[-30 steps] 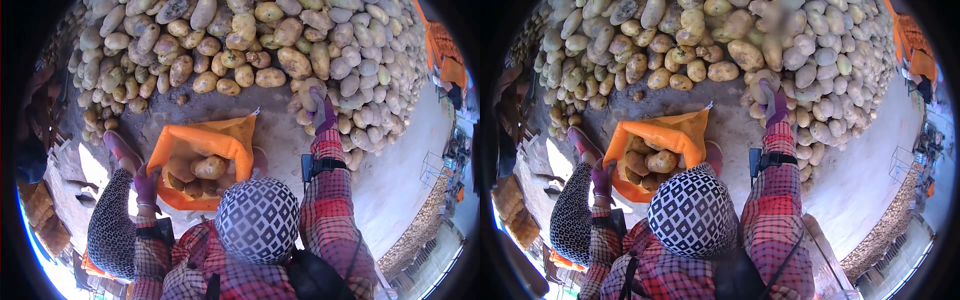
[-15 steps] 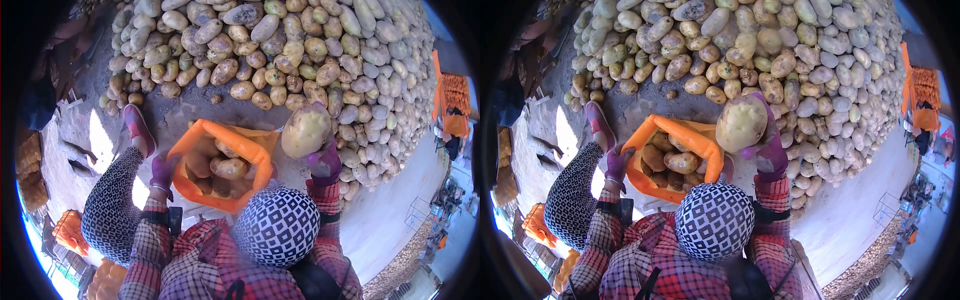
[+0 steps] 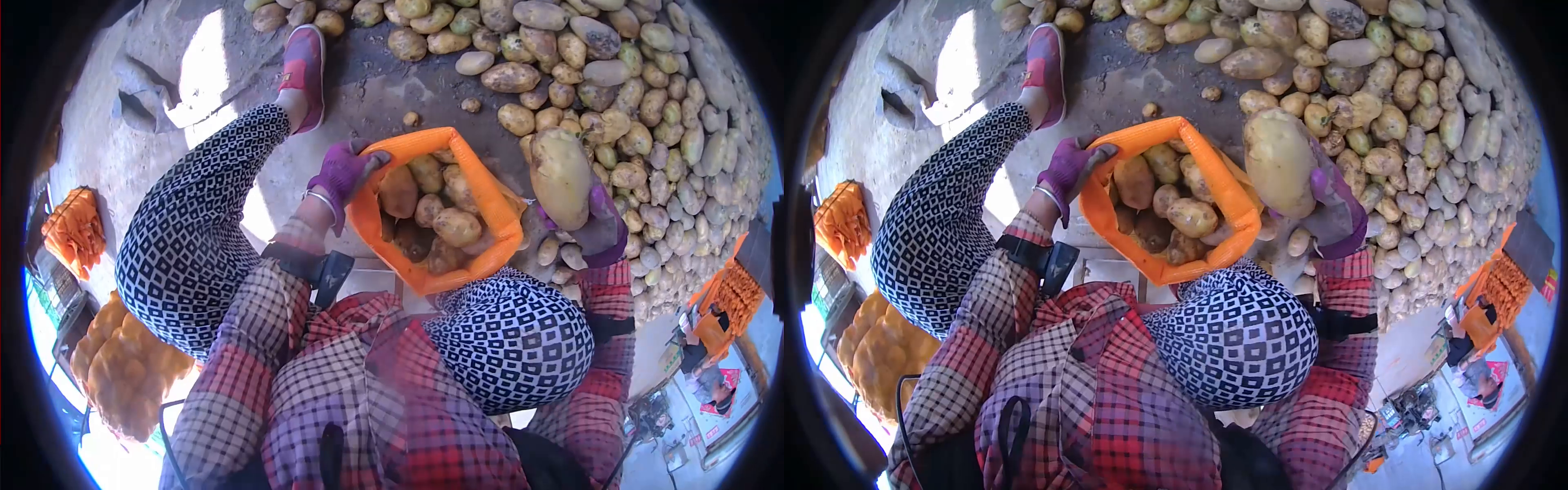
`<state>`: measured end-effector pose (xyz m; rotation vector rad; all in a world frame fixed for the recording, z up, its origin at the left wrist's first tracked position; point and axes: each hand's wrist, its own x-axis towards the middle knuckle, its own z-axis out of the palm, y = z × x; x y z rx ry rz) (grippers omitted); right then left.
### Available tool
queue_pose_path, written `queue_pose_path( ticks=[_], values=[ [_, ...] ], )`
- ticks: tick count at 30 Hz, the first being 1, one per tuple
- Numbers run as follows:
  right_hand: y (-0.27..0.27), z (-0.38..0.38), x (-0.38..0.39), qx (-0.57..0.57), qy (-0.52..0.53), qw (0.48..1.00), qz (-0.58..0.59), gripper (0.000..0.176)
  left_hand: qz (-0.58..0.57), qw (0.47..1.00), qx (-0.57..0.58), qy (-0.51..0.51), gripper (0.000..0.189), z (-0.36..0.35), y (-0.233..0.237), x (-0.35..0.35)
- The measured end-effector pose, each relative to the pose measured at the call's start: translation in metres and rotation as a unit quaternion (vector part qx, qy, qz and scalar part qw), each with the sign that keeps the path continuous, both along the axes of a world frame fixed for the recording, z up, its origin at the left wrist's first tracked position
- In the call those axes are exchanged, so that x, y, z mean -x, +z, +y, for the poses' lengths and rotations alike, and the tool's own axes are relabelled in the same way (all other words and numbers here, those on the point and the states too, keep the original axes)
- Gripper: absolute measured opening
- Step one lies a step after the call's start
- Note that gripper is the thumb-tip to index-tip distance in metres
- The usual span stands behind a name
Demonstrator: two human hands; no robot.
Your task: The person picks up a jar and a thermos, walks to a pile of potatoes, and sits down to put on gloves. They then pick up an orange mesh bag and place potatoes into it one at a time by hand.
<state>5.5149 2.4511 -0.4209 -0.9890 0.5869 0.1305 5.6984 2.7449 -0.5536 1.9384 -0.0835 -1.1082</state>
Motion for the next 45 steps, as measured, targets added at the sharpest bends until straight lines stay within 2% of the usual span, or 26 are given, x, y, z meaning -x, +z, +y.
queue_pose_path(
  ticks=[3,4,6,7,9,13,15,16,18,20,21,23,24,26,27,29,32,33,34,36,37,38,40,41,44,45],
  values=[
    [-0.005,-0.005,-0.04,0.096,0.234,0.966,0.054,0.083,0.031,0.999,0.009,-0.003,0.034,-0.003,0.006,-0.003],
    [-0.013,-0.004,-0.052,0.091,0.224,0.968,0.062,0.083,0.027,0.999,0.025,0.001,0.036,-0.005,0.006,-0.002],
    [-0.029,0.004,-0.074,0.167,0.495,0.849,0.079,0.086,0.022,1.0,-0.003,0.008,0.033,-0.01,0.015,0.0],
    [-0.032,0.015,-0.083,0.162,0.485,0.855,0.088,0.086,-0.02,1.0,-0.007,-0.001,0.031,-0.011,0.016,-0.001],
    [-0.038,0.039,-0.1,0.247,0.602,0.745,0.145,0.079,-0.086,0.996,-0.004,-0.012,0.027,-0.009,0.011,0.0],
    [-0.088,0.086,-0.098,0.225,0.548,0.778,0.208,0.063,-0.15,0.988,-0.008,-0.035,0.025,-0.014,0.021,-0.002],
    [-0.115,0.107,-0.085,0.109,0.301,0.922,0.22,0.051,-0.159,0.987,-0.009,-0.033,0.025,-0.011,0.013,-0.002],
    [-0.116,0.114,-0.088,0.11,0.296,0.924,0.217,0.051,-0.172,0.985,-0.004,-0.033,0.025,-0.013,0.01,-0.006],
    [-0.11,0.132,-0.09,0.077,0.118,0.944,0.299,0.045,-0.156,0.987,-0.002,-0.027,0.026,-0.012,0.009,-0.007],
    [-0.103,0.137,-0.082,0.081,0.091,0.948,0.294,0.052,-0.136,0.991,0.006,-0.017,0.028,-0.014,0.01,-0.009],
    [-0.108,0.139,-0.071,0.227,0.131,0.939,0.222,0.057,-0.113,0.994,0.001,-0.008,0.027,-0.014,0.01,-0.009],
    [-0.112,0.148,-0.057,0.48,0.163,0.86,0.058,0.064,-0.089,0.996,-0.002,0.009,0.027,-0.015,0.011,-0.009],
    [-0.112,0.148,-0.054,0.483,0.167,0.858,0.055,0.064,-0.086,0.996,-0.003,-0.003,0.027,-0.015,0.012,-0.009],
    [-0.102,0.148,-0.057,0.588,0.281,0.758,0.027,0.06,-0.085,0.996,-0.006,-0.017,0.028,-0.014,0.012,-0.011],
    [-0.1,0.149,-0.061,0.588,0.28,0.758,0.026,0.06,-0.081,0.997,0.002,-0.017,0.028,-0.012,0.01,-0.011],
    [-0.086,0.149,-0.075,0.666,0.457,0.588,0.028,0.056,-0.075,0.997,0.01,-0.018,0.028,-0.01,0.006,-0.011],
    [-0.074,0.154,-0.098,0.6,0.499,0.607,0.153,0.059,-0.085,0.996,0.028,0.012,0.025,-0.012,0.004,-0.01],
    [-0.083,0.149,-0.089,0.605,0.424,0.662,0.131,0.061,-0.088,0.996,0.027,0.006,0.025,-0.012,0.005,-0.011],
    [-0.084,0.144,-0.089,0.606,0.423,0.661,0.132,0.061,-0.09,0.996,0.026,0.0,0.024,-0.011,0.005,-0.011],
    [-0.087,0.127,-0.091,0.493,0.372,0.739,0.269,0.054,-0.082,0.996,0.031,-0.004,0.027,-0.008,0.002,-0.013],
    [-0.122,0.113,-0.071,0.447,0.279,0.818,0.232,0.061,-0.073,0.997,0.035,-0.01,0.029,-0.008,0.001,-0.012],
    [-0.111,0.107,-0.068,0.449,0.279,0.816,0.233,0.061,-0.072,0.997,0.038,-0.01,0.029,-0.009,0.004,-0.012],
    [-0.091,0.097,-0.061,0.109,0.173,0.898,0.39,0.064,-0.077,0.996,0.01,-0.031,0.03,-0.011,0.01,-0.013],
    [-0.103,0.096,-0.05,0.128,0.184,0.929,0.295,0.065,-0.077,0.996,0.012,-0.032,0.03,-0.011,0.008,-0.013],
    [-0.09,0.114,-0.066,-0.004,0.169,0.901,0.399,0.054,-0.098,0.994,0.009,-0.037,0.03,-0.01,0.006,-0.012],
    [-0.078,0.123,-0.072,-0.039,0.162,0.922,0.349,0.051,-0.145,0.987,-0.015,-0.073,0.029,-0.011,0.008,-0.011]
  ],
)
